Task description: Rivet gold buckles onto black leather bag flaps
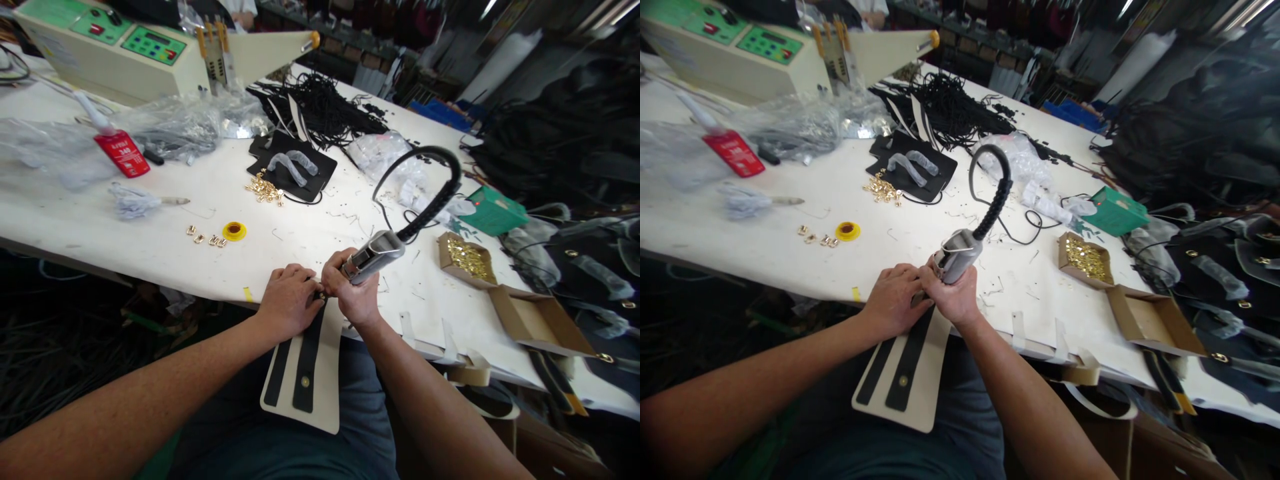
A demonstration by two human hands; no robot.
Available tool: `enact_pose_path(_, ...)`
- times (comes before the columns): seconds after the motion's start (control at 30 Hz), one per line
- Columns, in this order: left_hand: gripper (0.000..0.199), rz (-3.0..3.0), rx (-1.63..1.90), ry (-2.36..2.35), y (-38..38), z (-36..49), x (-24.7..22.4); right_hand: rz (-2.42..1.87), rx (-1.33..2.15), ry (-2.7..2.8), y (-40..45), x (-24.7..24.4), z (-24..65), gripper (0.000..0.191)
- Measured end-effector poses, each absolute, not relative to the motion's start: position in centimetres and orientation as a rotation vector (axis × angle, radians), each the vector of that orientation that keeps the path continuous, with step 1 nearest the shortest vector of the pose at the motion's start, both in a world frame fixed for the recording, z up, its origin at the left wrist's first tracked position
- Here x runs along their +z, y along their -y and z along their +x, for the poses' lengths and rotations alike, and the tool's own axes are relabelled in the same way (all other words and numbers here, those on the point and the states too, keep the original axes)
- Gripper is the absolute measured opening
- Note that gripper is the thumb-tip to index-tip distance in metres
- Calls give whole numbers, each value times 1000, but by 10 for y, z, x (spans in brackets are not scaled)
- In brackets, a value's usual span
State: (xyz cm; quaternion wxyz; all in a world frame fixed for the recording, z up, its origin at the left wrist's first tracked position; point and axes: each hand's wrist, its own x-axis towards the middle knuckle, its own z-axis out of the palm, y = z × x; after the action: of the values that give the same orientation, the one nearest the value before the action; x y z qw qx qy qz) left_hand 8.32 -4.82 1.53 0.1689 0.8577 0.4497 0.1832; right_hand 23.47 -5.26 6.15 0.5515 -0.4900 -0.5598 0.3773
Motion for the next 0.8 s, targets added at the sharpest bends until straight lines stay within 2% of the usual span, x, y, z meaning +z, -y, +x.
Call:
enact_pose_path(0.23, 24, 2455, 468, -1291, 51, 84, 24, -1204, 901, 1279, 55, 61, 231, 28)
enact_pose_path(0.5, 27, 2438, 454, -1332, 56, 87, 28, -1196, 969, 1233, 57, 92, 236, 53)
enact_pose_path(0.67, 49, 2395, 476, -1358, 52, 86, 25, -1574, 601, 1521, 47, 101, 273, 52)
enact_pose_path(0.8, 50, 2424, 465, -1350, 42, 85, 22, -2042, 360, 1830, 40, 71, 317, 42)
